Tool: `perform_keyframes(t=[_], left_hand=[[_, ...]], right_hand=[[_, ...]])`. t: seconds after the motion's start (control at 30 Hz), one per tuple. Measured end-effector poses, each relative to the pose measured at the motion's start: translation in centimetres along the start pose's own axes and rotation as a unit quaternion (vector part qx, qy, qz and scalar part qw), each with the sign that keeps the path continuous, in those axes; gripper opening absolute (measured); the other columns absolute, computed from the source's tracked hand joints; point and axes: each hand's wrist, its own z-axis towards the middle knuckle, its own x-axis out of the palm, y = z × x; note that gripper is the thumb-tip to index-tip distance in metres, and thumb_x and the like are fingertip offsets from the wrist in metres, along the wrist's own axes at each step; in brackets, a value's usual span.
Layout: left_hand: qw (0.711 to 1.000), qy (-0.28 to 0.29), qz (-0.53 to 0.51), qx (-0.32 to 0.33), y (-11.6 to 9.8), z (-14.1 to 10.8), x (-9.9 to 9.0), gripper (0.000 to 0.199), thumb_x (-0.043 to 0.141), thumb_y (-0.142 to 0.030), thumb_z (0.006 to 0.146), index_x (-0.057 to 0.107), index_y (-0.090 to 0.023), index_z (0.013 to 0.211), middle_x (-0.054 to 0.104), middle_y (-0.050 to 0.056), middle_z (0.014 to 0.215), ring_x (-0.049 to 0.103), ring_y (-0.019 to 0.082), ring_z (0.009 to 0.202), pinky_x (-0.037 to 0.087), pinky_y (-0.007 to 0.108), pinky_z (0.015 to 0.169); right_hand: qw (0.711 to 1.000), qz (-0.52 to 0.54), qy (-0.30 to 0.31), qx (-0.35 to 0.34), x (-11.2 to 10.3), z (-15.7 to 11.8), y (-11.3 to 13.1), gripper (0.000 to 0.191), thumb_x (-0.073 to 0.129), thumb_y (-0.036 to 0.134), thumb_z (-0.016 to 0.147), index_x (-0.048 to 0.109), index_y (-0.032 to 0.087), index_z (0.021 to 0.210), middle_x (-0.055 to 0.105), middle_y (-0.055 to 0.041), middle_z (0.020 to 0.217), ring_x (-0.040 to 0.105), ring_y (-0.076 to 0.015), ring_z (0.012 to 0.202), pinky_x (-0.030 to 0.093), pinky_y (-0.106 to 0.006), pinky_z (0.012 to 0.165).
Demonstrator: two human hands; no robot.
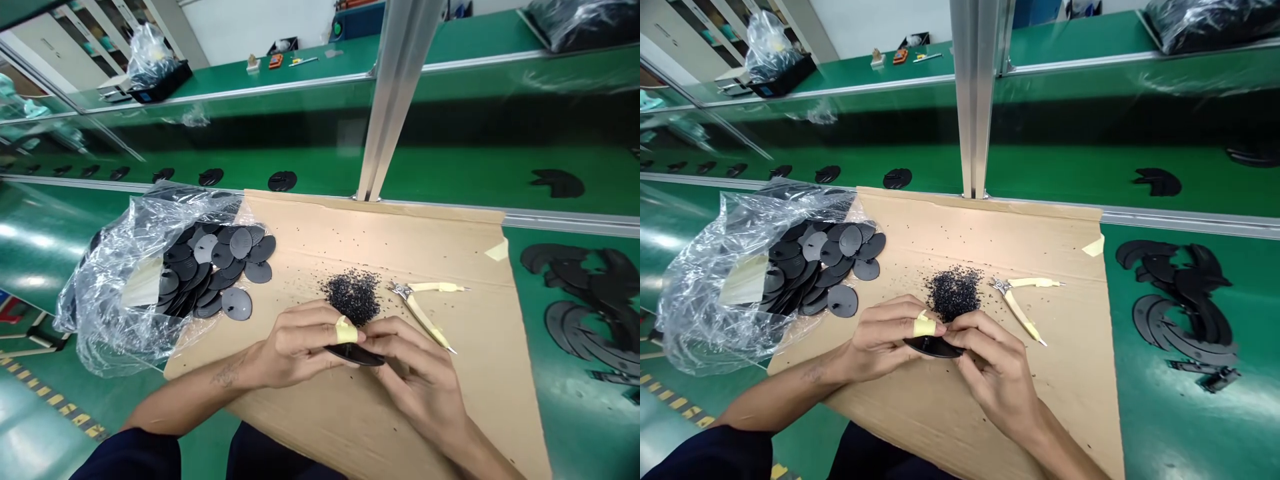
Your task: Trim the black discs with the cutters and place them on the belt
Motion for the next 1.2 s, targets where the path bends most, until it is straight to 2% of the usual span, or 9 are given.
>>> perform_keyframes(t=[0.17, 0.3, 0.4, 0.57, 0.83, 0.93, 1.03, 1.1, 1.2], left_hand=[[0.996, 0.016, -0.068, -0.064, -0.1, -0.1, 0.1, 0.049, 0.071, -0.045, 0.088, 0.066, -0.016, 0.126, 0.072, 0.013, 0.102, 0.067, 0.022, 0.097, 0.057, 0.038, 0.084], [0.973, 0.024, -0.181, -0.139, -0.2, -0.1, -0.4, 0.053, 0.051, -0.060, 0.094, 0.073, -0.017, 0.114, 0.072, 0.012, 0.095, 0.067, 0.020, 0.089, 0.055, 0.036, 0.080], [0.956, 0.025, -0.213, -0.200, -0.1, -0.1, -0.6, 0.034, 0.062, -0.047, 0.094, 0.078, -0.017, 0.099, 0.072, 0.010, 0.089, 0.067, 0.018, 0.083, 0.054, 0.032, 0.076], [0.954, 0.025, -0.211, -0.212, 0.0, -0.2, -0.6, 0.021, 0.072, -0.036, 0.090, 0.077, -0.016, 0.094, 0.072, 0.008, 0.085, 0.066, 0.015, 0.078, 0.054, 0.028, 0.073], [0.946, 0.121, -0.191, -0.230, -0.5, 0.2, -1.4, 0.012, 0.074, -0.026, 0.088, 0.078, -0.015, 0.091, 0.071, 0.008, 0.084, 0.065, 0.016, 0.081, 0.053, 0.028, 0.073], [0.943, 0.072, -0.217, -0.242, -0.3, 0.1, -1.0, 0.022, 0.070, -0.036, 0.091, 0.078, -0.016, 0.094, 0.070, 0.008, 0.084, 0.064, 0.015, 0.079, 0.053, 0.027, 0.073], [0.928, 0.036, -0.274, -0.249, 0.0, -0.1, -0.2, 0.052, 0.051, -0.060, 0.095, 0.077, -0.016, 0.103, 0.068, 0.010, 0.093, 0.065, 0.017, 0.085, 0.054, 0.029, 0.076], [0.926, 0.035, -0.278, -0.251, 0.2, -0.3, 0.3, 0.056, 0.056, -0.066, 0.088, 0.075, -0.017, 0.110, 0.066, 0.011, 0.100, 0.065, 0.019, 0.091, 0.056, 0.032, 0.080], [0.941, 0.001, -0.223, -0.254, 0.4, -0.5, 0.8, 0.038, 0.076, -0.047, 0.083, 0.075, -0.018, 0.108, 0.068, 0.009, 0.097, 0.066, 0.018, 0.091, 0.056, 0.031, 0.081]], right_hand=[[0.996, 0.075, -0.025, 0.047, -0.2, 0.4, 0.2, 0.006, 0.070, 0.018, 0.089, 0.074, 0.021, 0.089, 0.071, -0.0061, 0.090, 0.069, -0.0174, 0.081, 0.060, -0.030, 0.068], [0.991, 0.099, 0.011, 0.088, -0.6, 0.9, 0.4, 0.006, 0.070, 0.024, 0.089, 0.076, 0.022, 0.087, 0.073, -0.0065, 0.089, 0.070, -0.0177, 0.080, 0.061, -0.032, 0.071], [0.987, 0.117, 0.046, 0.101, -0.6, 1.1, 0.4, 0.011, 0.067, 0.028, 0.092, 0.076, 0.022, 0.090, 0.073, -0.0069, 0.090, 0.069, -0.0175, 0.080, 0.060, -0.032, 0.071], [0.988, 0.116, 0.033, 0.102, -0.6, 1.0, 0.3, 0.017, 0.072, 0.032, 0.089, 0.075, 0.026, 0.104, 0.071, -0.0076, 0.104, 0.069, -0.0191, 0.096, 0.060, -0.034, 0.083], [0.985, 0.126, 0.097, 0.063, -1.1, 1.0, -0.1, 0.011, 0.067, 0.027, 0.093, 0.077, 0.021, 0.090, 0.071, -0.0070, 0.089, 0.069, -0.0180, 0.083, 0.059, -0.032, 0.071], [0.998, 0.056, 0.016, -0.002, -0.6, 0.4, -0.1, 0.011, 0.068, 0.017, 0.090, 0.076, 0.022, 0.096, 0.071, -0.0070, 0.090, 0.069, -0.0191, 0.083, 0.059, -0.034, 0.070], [0.997, -0.033, -0.061, -0.033, -0.2, 0.0, 0.2, 0.022, 0.069, 0.008, 0.086, 0.074, 0.024, 0.099, 0.070, -0.0054, 0.091, 0.068, -0.0188, 0.082, 0.059, -0.034, 0.069], [0.995, -0.069, -0.058, -0.039, -0.6, 0.2, 0.4, 0.025, 0.068, 0.007, 0.086, 0.073, 0.026, 0.103, 0.070, -0.0044, 0.092, 0.068, -0.0183, 0.081, 0.058, -0.034, 0.068], [0.991, -0.127, 0.029, -0.037, -2.5, 1.0, -0.1, 0.023, 0.070, 0.022, 0.089, 0.070, 0.029, 0.111, 0.070, -0.0060, 0.104, 0.068, -0.0219, 0.095, 0.059, -0.038, 0.076]])
